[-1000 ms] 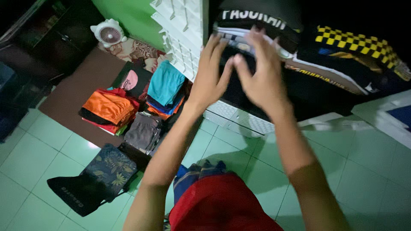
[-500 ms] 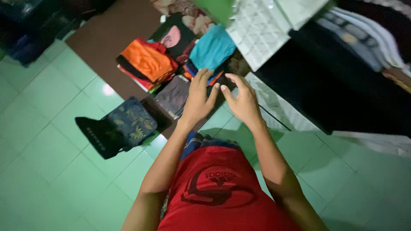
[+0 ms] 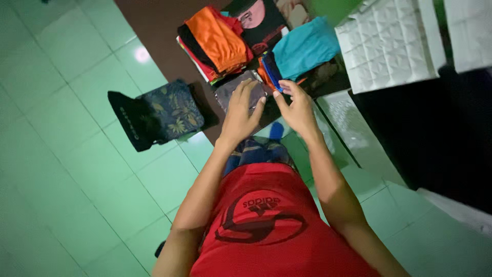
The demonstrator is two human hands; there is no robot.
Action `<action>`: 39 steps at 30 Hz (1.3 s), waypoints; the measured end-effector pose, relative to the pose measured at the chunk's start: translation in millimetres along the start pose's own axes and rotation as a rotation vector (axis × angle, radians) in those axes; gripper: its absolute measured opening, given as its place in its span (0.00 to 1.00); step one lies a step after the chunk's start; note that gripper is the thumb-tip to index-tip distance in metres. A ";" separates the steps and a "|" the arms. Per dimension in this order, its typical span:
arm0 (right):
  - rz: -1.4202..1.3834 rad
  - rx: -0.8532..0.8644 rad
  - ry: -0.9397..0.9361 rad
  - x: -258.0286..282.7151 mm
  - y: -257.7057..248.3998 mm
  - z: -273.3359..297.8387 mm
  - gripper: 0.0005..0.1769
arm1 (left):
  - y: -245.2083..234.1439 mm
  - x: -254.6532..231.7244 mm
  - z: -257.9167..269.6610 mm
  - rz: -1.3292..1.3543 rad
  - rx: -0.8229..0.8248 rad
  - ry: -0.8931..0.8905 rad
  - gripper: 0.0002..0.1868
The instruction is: The person picks up folded t-shirts and shorts one at a time from a stack and places them into the drawers of a white plastic unit.
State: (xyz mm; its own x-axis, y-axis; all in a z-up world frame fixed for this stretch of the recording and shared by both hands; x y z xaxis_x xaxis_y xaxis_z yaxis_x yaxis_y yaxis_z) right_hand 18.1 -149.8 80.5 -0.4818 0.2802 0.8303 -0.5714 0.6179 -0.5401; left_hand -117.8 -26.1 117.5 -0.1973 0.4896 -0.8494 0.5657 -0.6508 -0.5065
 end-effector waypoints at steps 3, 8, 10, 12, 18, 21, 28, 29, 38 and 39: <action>-0.141 0.030 0.112 -33.1 16.5 -19.1 0.22 | -4.2 11.5 -5.9 0.005 -0.014 -0.045 0.25; -0.183 0.068 0.215 -98.1 32.8 -62.1 0.21 | 2.8 27.0 -30.7 0.011 -0.046 -0.084 0.26; -0.176 0.108 0.236 -129.2 42.0 -84.0 0.20 | 9.2 33.9 -46.6 0.002 -0.056 -0.099 0.26; -0.396 0.133 0.435 -175.6 61.4 -100.3 0.21 | 17.7 41.4 -67.6 -0.006 -0.072 -0.120 0.26; -0.838 0.115 0.702 -327.1 120.0 -143.7 0.22 | 56.7 66.4 -126.8 -0.014 -0.053 -0.230 0.24; -0.946 0.041 0.827 -356.8 143.5 -171.3 0.22 | 67.1 74.3 -146.9 -0.002 -0.045 -0.285 0.24; -1.128 -0.187 1.047 -378.1 197.5 -231.5 0.23 | 72.1 85.4 -167.8 0.016 -0.020 -0.446 0.24; -1.011 -0.225 1.127 -387.6 202.9 -231.9 0.25 | 71.3 85.7 -170.1 0.000 -0.017 -0.453 0.24; -0.628 -0.192 1.493 -445.4 246.0 -216.3 0.32 | 69.2 86.5 -178.4 -0.006 0.013 -0.541 0.23; -0.626 -0.202 1.512 -448.1 247.4 -217.3 0.32 | 69.9 86.7 -179.4 -0.015 0.012 -0.535 0.23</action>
State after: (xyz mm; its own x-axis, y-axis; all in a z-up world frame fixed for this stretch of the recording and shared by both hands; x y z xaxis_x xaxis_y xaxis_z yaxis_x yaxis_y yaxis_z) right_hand 237.0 37.2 -395.3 0.8891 0.3089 0.3377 -0.2669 0.9494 -0.1656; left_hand 48.3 75.0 35.2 -0.5879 0.1367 -0.7973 0.5507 -0.6544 -0.5182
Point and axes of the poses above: each hand's wrist, its own z-axis away from the middle knuckle, its own y-axis out of the palm, x = y × z, the point moved 7 cm from there along -z, towards the middle knuckle, and after that the axes turned 4 degrees about -y, right-handed, at the moved point
